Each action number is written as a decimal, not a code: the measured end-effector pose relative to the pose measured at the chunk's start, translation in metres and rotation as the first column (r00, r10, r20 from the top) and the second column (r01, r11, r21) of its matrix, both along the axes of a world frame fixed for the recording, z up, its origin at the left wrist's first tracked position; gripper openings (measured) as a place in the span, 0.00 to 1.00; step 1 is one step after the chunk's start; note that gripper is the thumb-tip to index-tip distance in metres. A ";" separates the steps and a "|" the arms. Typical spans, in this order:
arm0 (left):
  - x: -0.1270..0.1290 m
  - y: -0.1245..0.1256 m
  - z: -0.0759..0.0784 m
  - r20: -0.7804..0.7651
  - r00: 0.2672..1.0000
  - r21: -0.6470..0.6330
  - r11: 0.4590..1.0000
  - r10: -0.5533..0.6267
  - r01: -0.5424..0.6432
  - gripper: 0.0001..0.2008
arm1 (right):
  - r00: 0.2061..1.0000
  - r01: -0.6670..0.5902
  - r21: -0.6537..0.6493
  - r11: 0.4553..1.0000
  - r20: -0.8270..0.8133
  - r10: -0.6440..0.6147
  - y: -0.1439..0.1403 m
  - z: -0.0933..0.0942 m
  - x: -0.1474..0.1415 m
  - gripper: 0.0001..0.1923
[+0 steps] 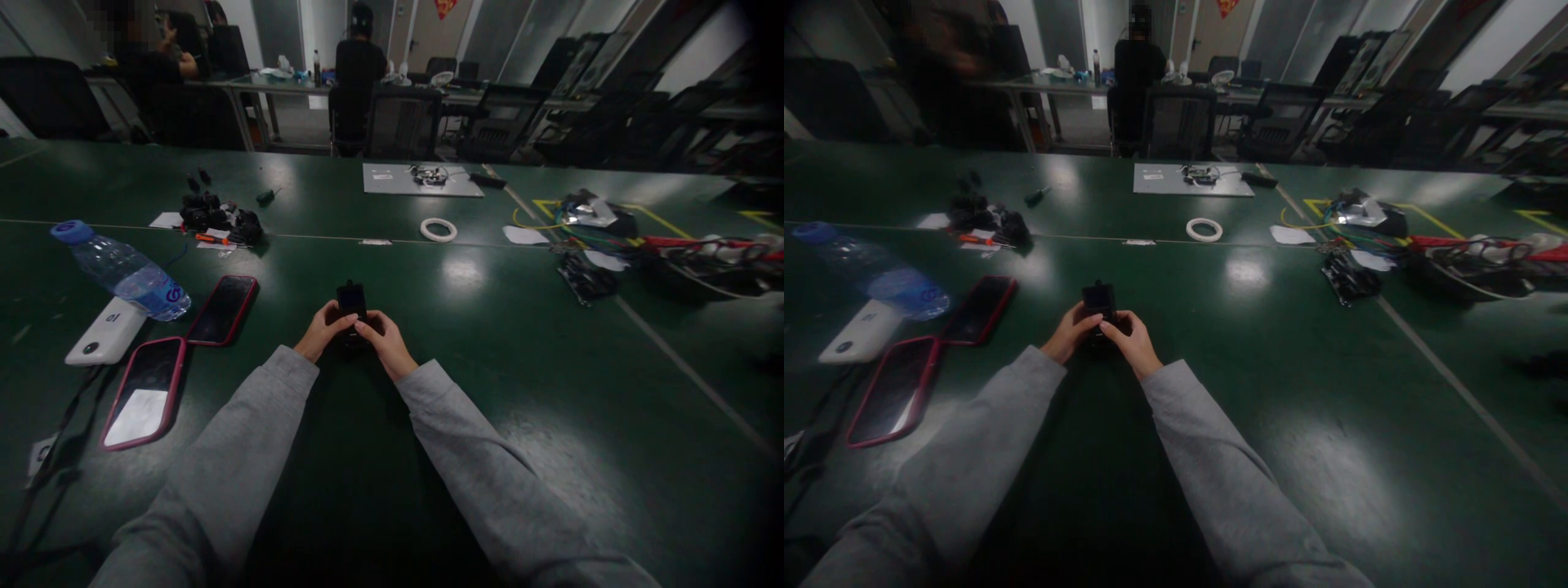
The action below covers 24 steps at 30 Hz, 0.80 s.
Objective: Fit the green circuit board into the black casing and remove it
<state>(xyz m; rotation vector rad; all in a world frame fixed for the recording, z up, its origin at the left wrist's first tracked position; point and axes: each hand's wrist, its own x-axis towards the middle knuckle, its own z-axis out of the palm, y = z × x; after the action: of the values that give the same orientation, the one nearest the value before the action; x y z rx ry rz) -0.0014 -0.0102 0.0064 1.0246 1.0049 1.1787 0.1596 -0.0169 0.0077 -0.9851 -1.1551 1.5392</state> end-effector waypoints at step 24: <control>0.002 0.000 0.002 0.037 0.999 -0.009 1.000 0.002 -0.002 0.24 | 0.995 0.018 0.108 0.994 0.091 -0.027 0.001 -0.006 -0.001 0.23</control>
<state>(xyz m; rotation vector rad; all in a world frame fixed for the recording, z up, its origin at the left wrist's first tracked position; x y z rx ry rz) 0.0002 -0.0102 0.0082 0.9917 0.9811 1.1899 0.1587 -0.0158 0.0015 -1.0027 -1.2736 1.4113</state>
